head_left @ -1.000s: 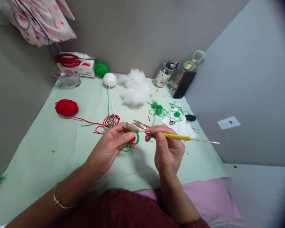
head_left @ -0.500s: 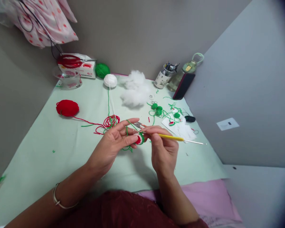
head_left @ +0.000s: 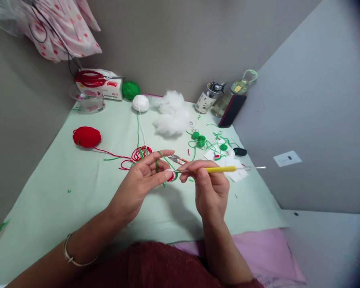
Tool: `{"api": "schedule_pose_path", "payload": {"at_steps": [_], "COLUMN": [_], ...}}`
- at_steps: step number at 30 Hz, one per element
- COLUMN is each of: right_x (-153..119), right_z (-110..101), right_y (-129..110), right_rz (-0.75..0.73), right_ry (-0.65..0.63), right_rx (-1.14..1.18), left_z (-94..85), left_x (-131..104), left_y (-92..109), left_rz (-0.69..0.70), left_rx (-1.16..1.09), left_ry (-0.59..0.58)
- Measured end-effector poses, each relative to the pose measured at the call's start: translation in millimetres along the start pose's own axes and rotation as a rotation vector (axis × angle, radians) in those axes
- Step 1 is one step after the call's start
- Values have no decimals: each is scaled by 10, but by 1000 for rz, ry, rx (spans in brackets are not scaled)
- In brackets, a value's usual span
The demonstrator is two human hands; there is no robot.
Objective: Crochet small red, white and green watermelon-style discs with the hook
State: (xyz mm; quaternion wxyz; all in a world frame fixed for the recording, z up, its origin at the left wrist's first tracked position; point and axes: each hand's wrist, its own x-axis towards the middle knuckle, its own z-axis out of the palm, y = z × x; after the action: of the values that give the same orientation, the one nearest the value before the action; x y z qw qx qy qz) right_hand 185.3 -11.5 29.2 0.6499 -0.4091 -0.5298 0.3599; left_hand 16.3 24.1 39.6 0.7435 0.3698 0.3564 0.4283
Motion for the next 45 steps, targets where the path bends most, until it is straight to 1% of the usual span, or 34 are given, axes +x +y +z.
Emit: {"api": "schedule_pose_path", "payload": {"at_steps": [2, 4, 7, 8, 10, 12, 13, 14, 15, 16, 18, 20, 21, 23, 26, 28, 29, 31, 32, 33, 35, 37, 40, 42, 45], "right_x": [-16, -33, -73, -91, -126, -142, -137, -122, -99, -70, -13, 19, 18, -17, -101, -125, -118, -74, -43, -13, 34, 52, 44, 36, 33], "right_z": [1, 6, 11, 13, 20, 28, 31, 35, 38, 41, 51, 67, 76, 95, 105, 89, 76, 51, 43, 42, 58, 87, 107, 94, 56], "right_y": [-33, -52, -21, 4, 60, 94, 95, 85, 66, 42, -2, -19, -15, 17, 78, 94, 91, 67, 52, 40, 27, 29, 44, 58, 80], "right_rz": [-93, -221, -411, -470, -567, -607, -580, -526, -437, -346, -194, -129, -127, -181, -379, -482, -477, -330, -241, -165, -74, -70, -102, -75, -25], "right_ry": [-7, -39, -112, -118, -101, -58, -35, -9, 17, 54, 78, 57, 39, 20, 15, 31, 39, 92, 117, 120, 82, 34, 41, 43, 25], "right_rx": [-120, -260, -479, -562, -719, -782, -756, -670, -560, -436, -225, -148, -160, -259, -496, -592, -582, -429, -322, -218, -98, -111, -157, -132, -85], "left_z": [3, 13, 36, 43, 50, 46, 40, 34, 29, 27, 35, 58, 72, 98, 113, 100, 88, 64, 54, 49, 48, 51, 41, 23, 6], "left_x": [-5, -9, -13, -14, -15, -14, -11, -9, -6, -4, -4, -9, -12, -16, -9, 4, 11, 25, 29, 31, 28, 20, 12, 12, 14], "left_y": [-2, -8, -32, -44, -64, -72, -68, -59, -47, -33, -12, -12, -22, -55, -103, -107, -99, -74, -62, -53, -50, -60, -71, -67, -55], "left_rz": [30, 60, 89, 92, 57, -48, -112, -165, -193, -190, -119, -54, -32, -8, 11, -59, -108, -178, -174, -142, -45, 14, 31, 52, 61], "left_rx": [34, 74, 101, 85, 0, -137, -199, -246, -273, -279, -242, -185, -165, -150, -177, -221, -247, -280, -278, -261, -190, -91, 41, 79, 76], "left_ry": [11, 28, 59, 63, 46, -18, -45, -59, -55, -36, 14, 22, 14, 2, -3, -35, -53, -60, -41, -9, 29, 6, -29, 6, 47]}}
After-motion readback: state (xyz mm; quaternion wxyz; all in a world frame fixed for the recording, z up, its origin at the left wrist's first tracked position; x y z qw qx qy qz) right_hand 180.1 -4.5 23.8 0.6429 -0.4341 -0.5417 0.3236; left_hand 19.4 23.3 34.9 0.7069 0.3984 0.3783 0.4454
